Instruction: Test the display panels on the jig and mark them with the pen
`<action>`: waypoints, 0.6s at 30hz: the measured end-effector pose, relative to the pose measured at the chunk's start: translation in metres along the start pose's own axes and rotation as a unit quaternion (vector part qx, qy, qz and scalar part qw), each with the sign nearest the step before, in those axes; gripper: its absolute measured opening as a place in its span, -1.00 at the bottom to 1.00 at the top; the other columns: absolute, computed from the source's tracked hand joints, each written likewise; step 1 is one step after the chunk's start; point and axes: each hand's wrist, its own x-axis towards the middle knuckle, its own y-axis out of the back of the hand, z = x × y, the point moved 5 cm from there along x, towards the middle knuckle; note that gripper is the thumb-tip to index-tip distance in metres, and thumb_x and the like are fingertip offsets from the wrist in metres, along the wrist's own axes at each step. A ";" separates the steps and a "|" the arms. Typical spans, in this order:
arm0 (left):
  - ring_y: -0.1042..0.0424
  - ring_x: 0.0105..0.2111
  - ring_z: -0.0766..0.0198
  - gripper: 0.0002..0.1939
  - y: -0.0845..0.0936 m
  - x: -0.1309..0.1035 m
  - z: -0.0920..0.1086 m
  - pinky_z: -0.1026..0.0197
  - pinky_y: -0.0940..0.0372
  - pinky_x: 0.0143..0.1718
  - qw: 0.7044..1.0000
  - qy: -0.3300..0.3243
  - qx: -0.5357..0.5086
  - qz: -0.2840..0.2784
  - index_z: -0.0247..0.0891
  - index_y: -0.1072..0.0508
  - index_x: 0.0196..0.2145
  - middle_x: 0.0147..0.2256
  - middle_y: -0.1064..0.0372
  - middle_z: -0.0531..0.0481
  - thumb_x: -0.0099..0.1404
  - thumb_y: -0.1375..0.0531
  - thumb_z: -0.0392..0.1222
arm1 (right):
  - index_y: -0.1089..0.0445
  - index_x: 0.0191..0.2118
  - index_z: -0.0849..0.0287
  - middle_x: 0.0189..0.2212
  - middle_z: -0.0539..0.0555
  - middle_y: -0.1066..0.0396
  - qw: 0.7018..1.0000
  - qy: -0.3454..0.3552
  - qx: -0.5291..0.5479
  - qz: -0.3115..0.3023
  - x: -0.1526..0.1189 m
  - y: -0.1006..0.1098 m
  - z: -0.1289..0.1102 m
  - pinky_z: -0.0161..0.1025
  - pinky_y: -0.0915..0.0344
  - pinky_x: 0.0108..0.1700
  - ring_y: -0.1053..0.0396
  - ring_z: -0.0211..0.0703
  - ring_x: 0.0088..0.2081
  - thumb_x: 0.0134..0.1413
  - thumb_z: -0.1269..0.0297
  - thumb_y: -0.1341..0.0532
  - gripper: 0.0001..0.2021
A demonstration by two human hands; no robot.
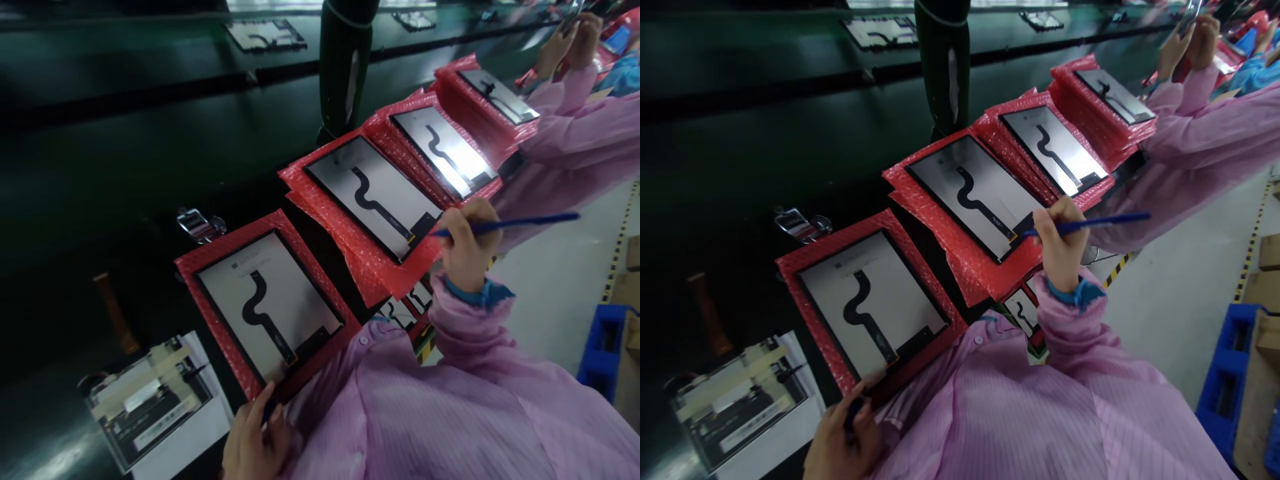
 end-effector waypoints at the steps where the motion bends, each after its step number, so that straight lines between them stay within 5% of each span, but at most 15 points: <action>1: -0.50 -0.58 0.20 -0.72 0.000 -0.001 0.002 0.25 -0.39 -0.56 0.999 0.026 -0.030 -0.002 -0.07 -0.51 -0.04 -0.42 -0.56 0.04 0.31 -0.18 -0.27 | -0.20 -0.43 0.10 -0.64 -0.15 -0.13 0.998 -0.023 0.058 -0.011 -0.011 -0.002 -0.009 -0.34 -0.04 -0.57 -0.07 -0.39 -0.64 0.24 0.25 -0.26 -0.74; 3: -0.54 -0.51 0.22 -0.79 -0.003 0.002 0.011 0.28 -0.43 -0.50 0.994 0.074 -0.075 0.004 -0.11 -0.54 -0.09 -0.37 -0.57 0.02 0.37 -0.17 -0.15 | -0.28 -0.35 0.09 -0.59 -0.11 -0.22 0.965 -0.050 0.198 -0.162 -0.041 -0.025 -0.030 -0.35 -0.05 -0.57 -0.13 -0.38 -0.61 0.28 0.14 -0.24 -0.78; 5: -0.54 -0.47 0.22 -0.74 -0.014 0.011 0.022 0.28 -0.44 -0.46 0.980 0.132 -0.146 -0.039 -0.14 -0.58 -0.15 -0.34 -0.58 -0.01 0.39 -0.17 0.00 | -0.33 -0.40 0.14 -0.55 -0.05 -0.27 0.881 -0.128 0.264 -0.370 -0.082 -0.058 -0.043 -0.32 -0.15 -0.48 -0.22 -0.33 -0.52 0.22 0.09 -0.28 -0.73; 7: -0.52 -0.51 0.22 -0.64 -0.028 0.022 0.036 0.28 -0.43 -0.48 0.961 0.146 -0.200 -0.122 -0.17 -0.62 -0.19 -0.41 -0.57 -0.02 0.39 -0.16 0.11 | -0.34 -0.41 0.19 -0.54 -0.04 -0.28 0.791 -0.274 0.294 -0.461 -0.121 -0.083 -0.041 -0.35 -0.12 -0.49 -0.20 -0.36 -0.53 0.19 0.04 -0.29 -0.68; 9: -0.45 -0.60 0.25 -0.60 -0.034 0.031 0.048 0.30 -0.38 -0.55 0.946 0.132 -0.242 -0.170 -0.20 -0.64 -0.18 -0.51 -0.52 0.01 0.39 -0.15 0.13 | -0.33 -0.43 0.22 -0.58 -0.05 -0.26 0.734 -0.385 0.304 -0.469 -0.148 -0.099 -0.037 -0.40 -0.06 -0.55 -0.18 -0.40 -0.58 0.18 -0.06 -0.27 -0.60; 12: -0.42 -0.64 0.29 -0.59 -0.031 0.036 0.056 0.33 -0.35 -0.59 0.935 0.138 -0.287 -0.155 -0.23 -0.62 -0.17 -0.56 -0.49 0.03 0.41 -0.14 0.13 | -0.31 -0.45 0.24 -0.58 -0.07 -0.24 0.726 -0.437 0.279 -0.451 -0.166 -0.109 -0.034 -0.45 -0.04 -0.56 -0.18 -0.42 -0.59 0.16 -0.12 -0.25 -0.54; 18: -0.48 -0.60 0.29 -0.60 -0.020 0.033 0.066 0.35 -0.37 -0.57 0.947 0.141 -0.268 -0.108 -0.24 -0.62 -0.21 -0.51 -0.54 -0.03 0.41 -0.15 0.13 | -0.26 -0.46 0.23 -0.54 -0.09 -0.16 0.747 -0.391 0.241 -0.480 -0.168 -0.114 -0.045 -0.44 -0.04 -0.51 -0.10 -0.44 -0.55 0.18 -0.11 -0.25 -0.53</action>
